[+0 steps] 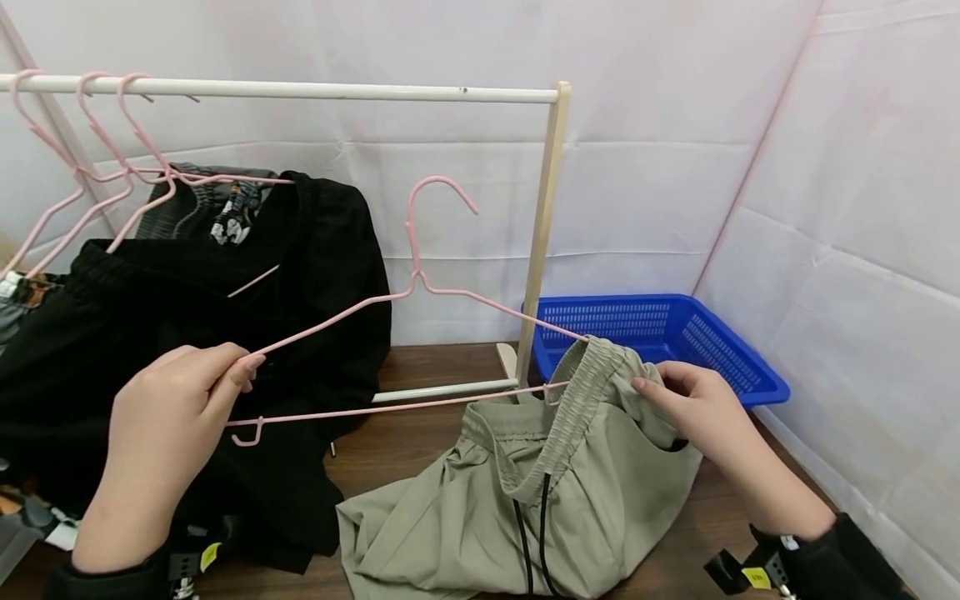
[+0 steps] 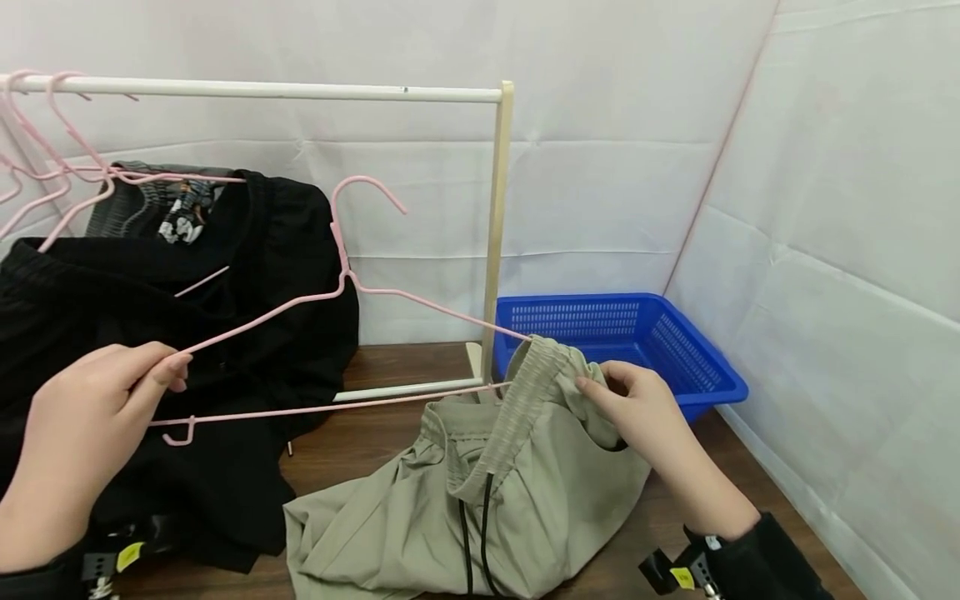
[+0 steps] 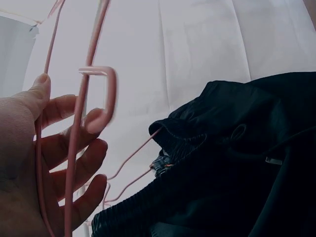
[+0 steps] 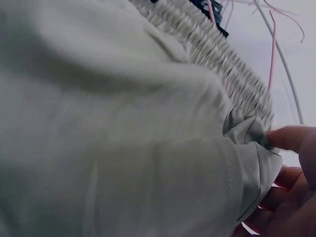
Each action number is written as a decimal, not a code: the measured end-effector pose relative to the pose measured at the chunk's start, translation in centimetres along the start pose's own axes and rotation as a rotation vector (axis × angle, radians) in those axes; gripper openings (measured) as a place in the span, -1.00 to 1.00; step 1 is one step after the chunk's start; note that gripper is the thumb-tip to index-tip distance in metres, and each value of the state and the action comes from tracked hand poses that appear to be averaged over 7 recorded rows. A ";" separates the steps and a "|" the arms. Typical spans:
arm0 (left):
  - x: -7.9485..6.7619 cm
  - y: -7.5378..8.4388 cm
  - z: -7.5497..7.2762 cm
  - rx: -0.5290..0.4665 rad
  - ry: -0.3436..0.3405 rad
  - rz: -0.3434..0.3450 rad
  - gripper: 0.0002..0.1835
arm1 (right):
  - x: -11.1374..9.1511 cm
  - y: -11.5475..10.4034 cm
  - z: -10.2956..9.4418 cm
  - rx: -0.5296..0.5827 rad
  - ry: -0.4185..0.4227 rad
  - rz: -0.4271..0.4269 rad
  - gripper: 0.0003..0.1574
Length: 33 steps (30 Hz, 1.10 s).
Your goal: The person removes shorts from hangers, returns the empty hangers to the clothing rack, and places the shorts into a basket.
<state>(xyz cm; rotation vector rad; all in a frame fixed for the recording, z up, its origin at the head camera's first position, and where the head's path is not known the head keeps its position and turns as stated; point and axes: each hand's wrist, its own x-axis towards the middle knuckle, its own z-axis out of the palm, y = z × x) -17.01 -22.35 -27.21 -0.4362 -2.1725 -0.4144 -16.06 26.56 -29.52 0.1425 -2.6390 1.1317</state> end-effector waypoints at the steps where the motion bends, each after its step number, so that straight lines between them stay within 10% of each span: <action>1: 0.0 0.0 -0.1 0.002 0.002 -0.001 -0.85 | 0.0 0.1 0.0 0.000 -0.002 -0.001 -0.55; 17: -0.5 -0.9 -1.1 -0.060 0.099 -0.061 -0.71 | -0.4 0.8 -0.4 -0.055 -0.045 -0.004 -0.60; 33: -0.4 0.4 0.2 -0.047 0.094 -0.018 -0.74 | -0.4 0.0 2.7 -0.053 -0.289 -0.064 -0.60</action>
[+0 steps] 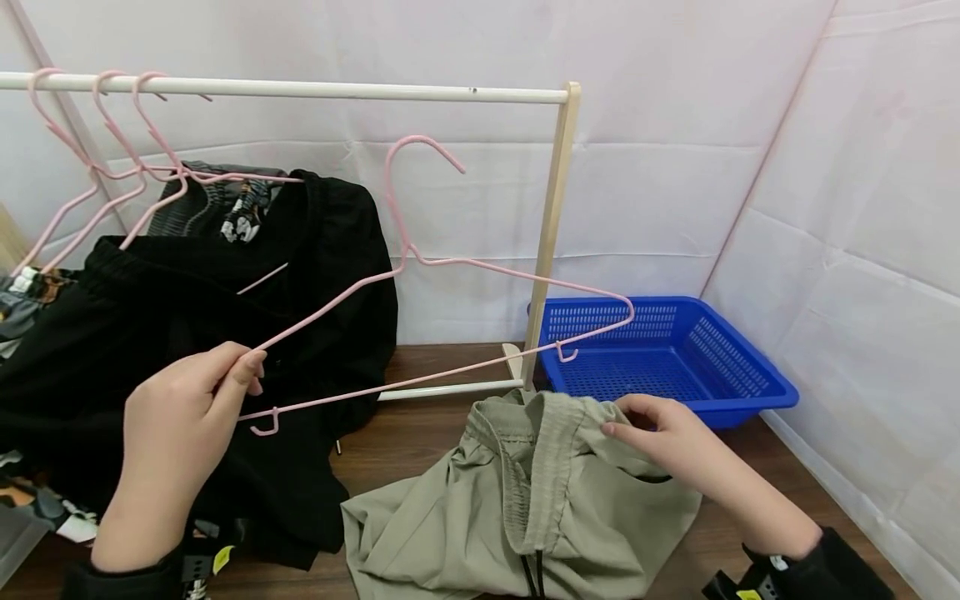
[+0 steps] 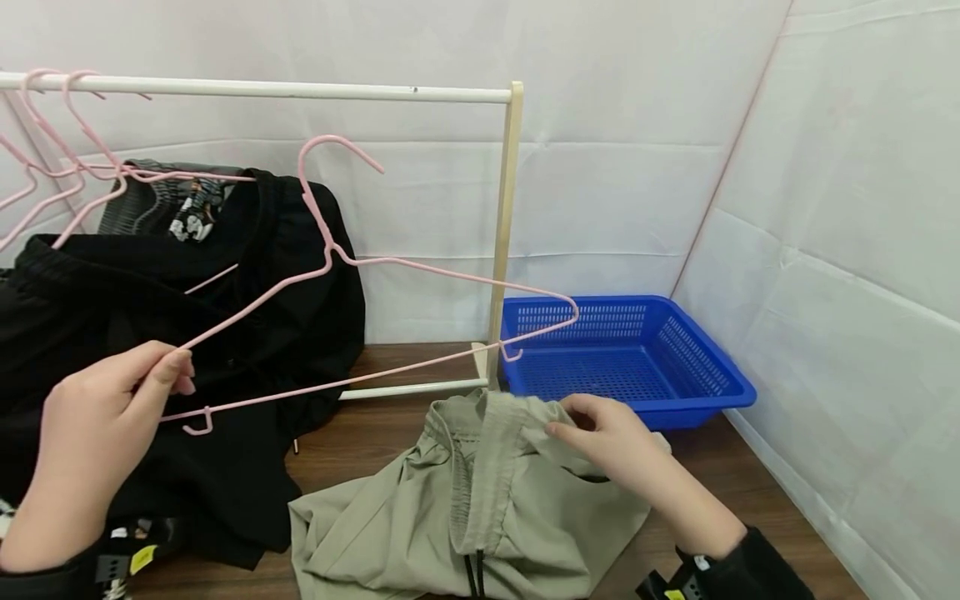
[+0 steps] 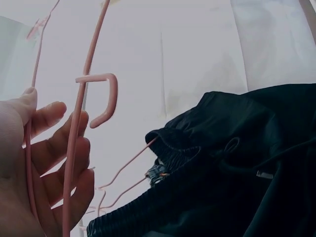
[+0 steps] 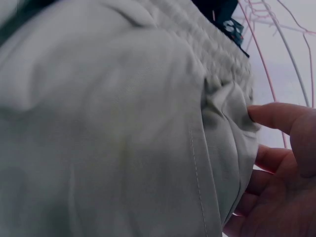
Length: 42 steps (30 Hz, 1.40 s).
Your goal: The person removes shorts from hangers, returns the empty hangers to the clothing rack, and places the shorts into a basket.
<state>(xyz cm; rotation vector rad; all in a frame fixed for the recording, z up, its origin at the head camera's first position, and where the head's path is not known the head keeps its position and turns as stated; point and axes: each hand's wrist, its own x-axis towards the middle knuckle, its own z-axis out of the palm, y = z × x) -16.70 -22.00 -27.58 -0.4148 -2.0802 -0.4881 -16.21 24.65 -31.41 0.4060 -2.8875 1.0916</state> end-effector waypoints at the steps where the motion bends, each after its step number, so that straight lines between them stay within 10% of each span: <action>1: 0.0 0.1 0.1 -0.001 -0.003 0.003 -0.74 | 0.1 -0.1 0.2 -0.007 -0.015 -0.001 -0.64; 13: -0.1 0.8 0.9 -0.011 -0.069 0.008 -0.77 | 0.8 0.2 2.1 -0.064 -0.098 -0.044 -0.80; 42: 0.3 1.2 -0.8 -0.076 -0.126 -0.194 -0.73 | -1.1 -1.7 0.9 -0.040 0.064 -0.025 -0.63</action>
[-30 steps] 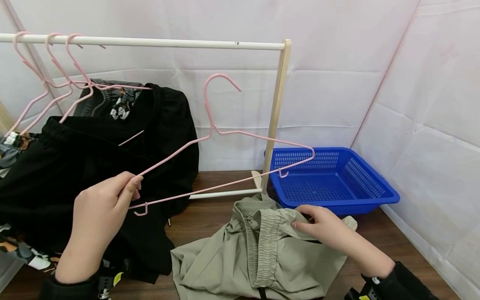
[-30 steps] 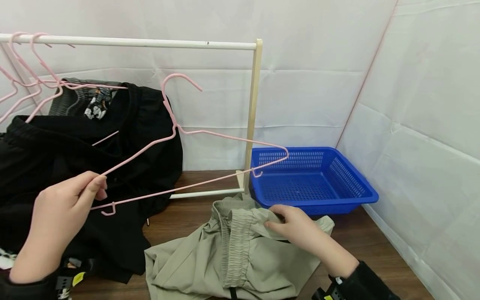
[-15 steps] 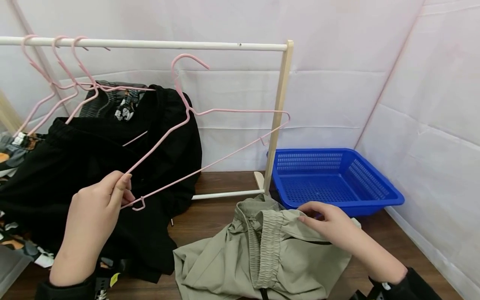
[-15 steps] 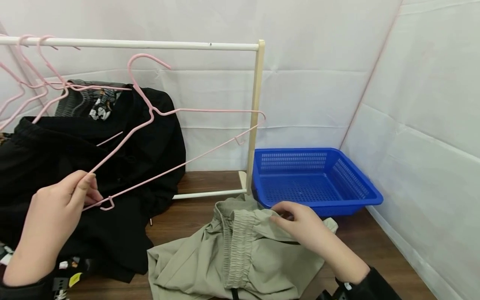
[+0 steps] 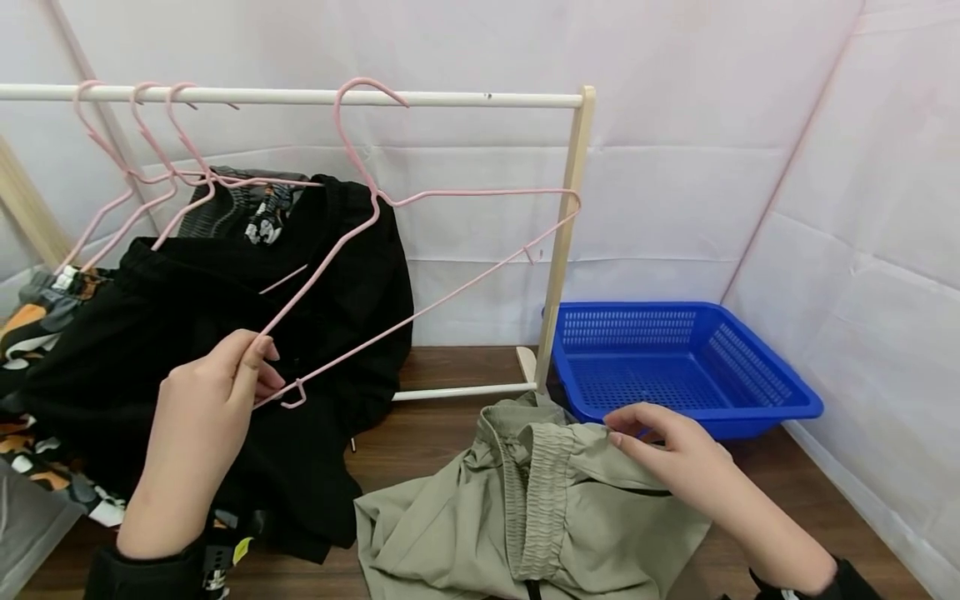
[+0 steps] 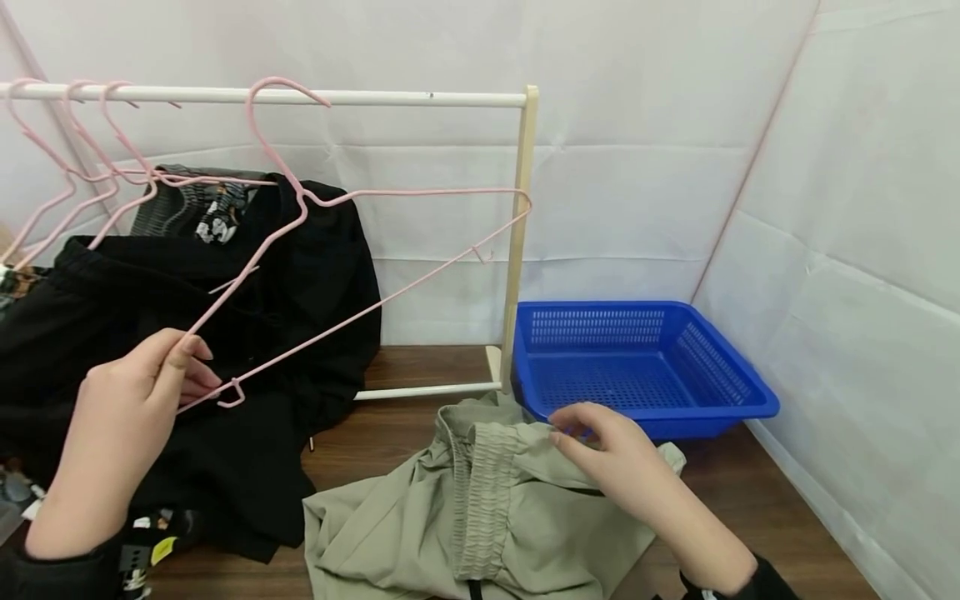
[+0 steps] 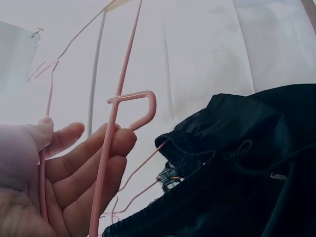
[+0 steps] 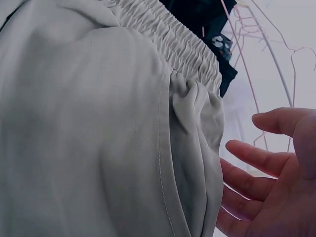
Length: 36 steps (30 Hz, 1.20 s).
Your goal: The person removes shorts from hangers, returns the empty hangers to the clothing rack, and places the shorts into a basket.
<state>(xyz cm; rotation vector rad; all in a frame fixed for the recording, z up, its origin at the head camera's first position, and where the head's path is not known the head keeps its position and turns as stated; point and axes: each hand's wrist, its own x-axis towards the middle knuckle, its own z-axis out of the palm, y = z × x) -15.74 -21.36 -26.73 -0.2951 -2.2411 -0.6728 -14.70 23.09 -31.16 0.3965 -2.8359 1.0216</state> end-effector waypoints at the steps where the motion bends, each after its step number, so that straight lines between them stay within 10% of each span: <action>1: 0.0 0.0 -0.1 0.003 0.004 -0.004 -0.73 | -0.1 0.0 0.1 0.003 0.001 -0.003 -0.63; 20: 2.1 1.9 2.5 -0.043 -0.035 -0.034 -0.65 | -1.2 -1.3 0.9 -0.117 0.151 -0.233 -0.77; 28: 3.3 2.6 4.1 -0.016 -0.075 -0.030 -0.65 | -2.0 -1.6 2.3 -0.266 0.264 -0.494 -0.53; 36: 4.6 3.0 5.0 -0.048 -0.090 -0.060 -0.64 | -2.3 -1.4 3.0 -0.291 0.237 -0.500 -0.40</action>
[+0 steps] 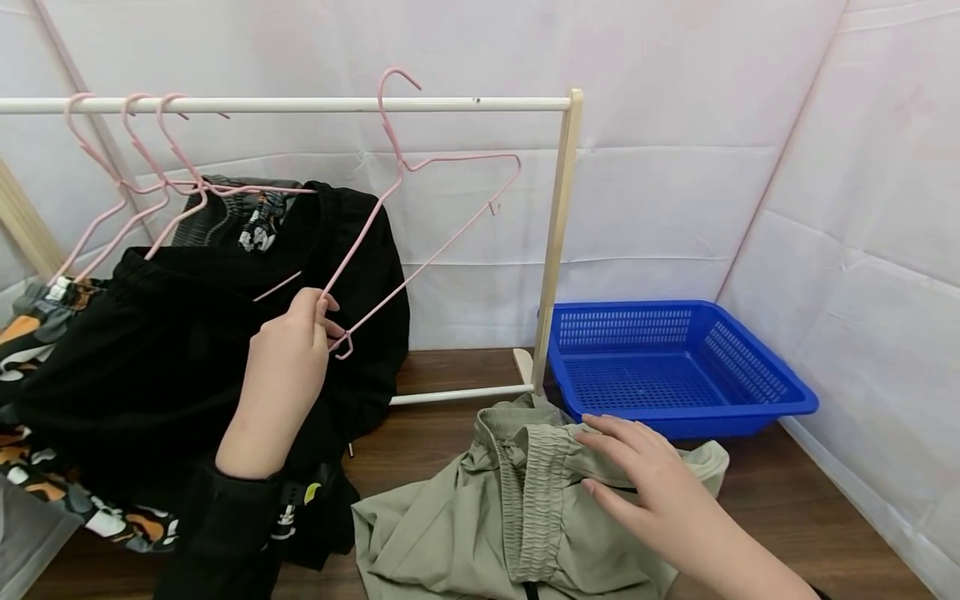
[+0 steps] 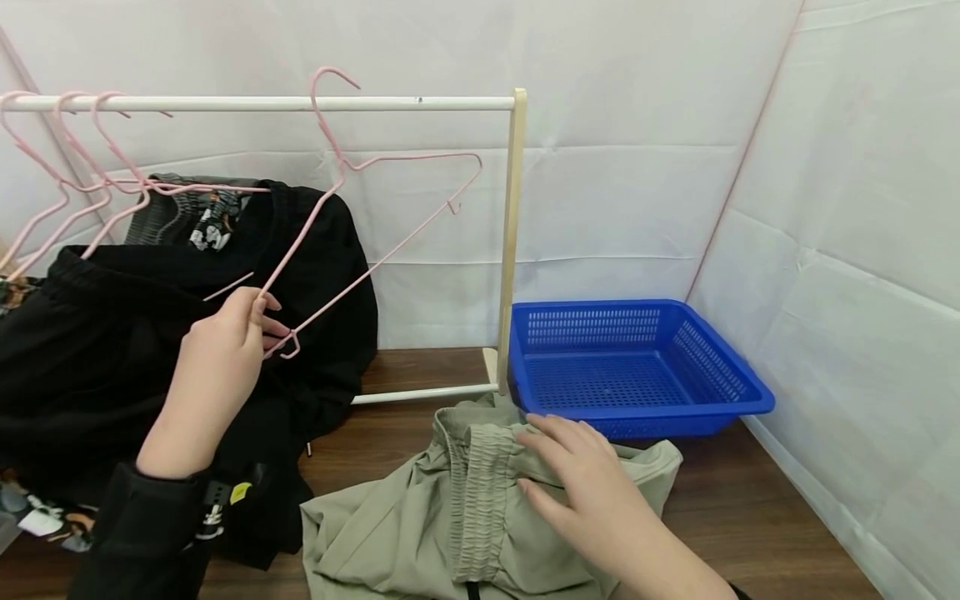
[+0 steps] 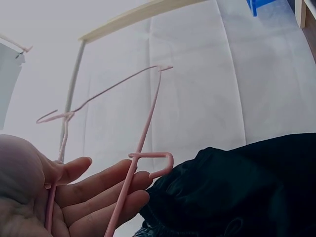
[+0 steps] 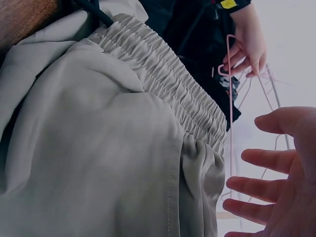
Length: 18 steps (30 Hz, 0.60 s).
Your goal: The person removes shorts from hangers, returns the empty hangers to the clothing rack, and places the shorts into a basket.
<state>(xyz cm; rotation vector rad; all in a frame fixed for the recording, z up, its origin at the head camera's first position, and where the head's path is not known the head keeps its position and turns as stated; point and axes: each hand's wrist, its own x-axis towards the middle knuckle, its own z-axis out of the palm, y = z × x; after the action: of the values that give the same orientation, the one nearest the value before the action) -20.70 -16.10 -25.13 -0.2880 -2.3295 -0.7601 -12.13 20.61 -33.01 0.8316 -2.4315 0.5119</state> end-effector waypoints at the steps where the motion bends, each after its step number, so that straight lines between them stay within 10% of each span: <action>1: 0.1 0.0 0.1 -0.001 -0.002 -0.003 -0.64 | 0.0 0.0 0.0 0.002 0.001 0.000 -0.39; 18: 1.4 -0.2 2.2 0.005 -0.004 -0.007 -0.65 | -0.1 -0.1 0.3 0.010 -0.023 0.023 -0.34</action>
<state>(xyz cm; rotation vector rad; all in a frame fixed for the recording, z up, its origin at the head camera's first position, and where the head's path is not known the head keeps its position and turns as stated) -23.01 -14.95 -25.62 -0.2791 -2.3368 -0.7580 -12.08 20.40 -33.25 0.8197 -2.4642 0.5265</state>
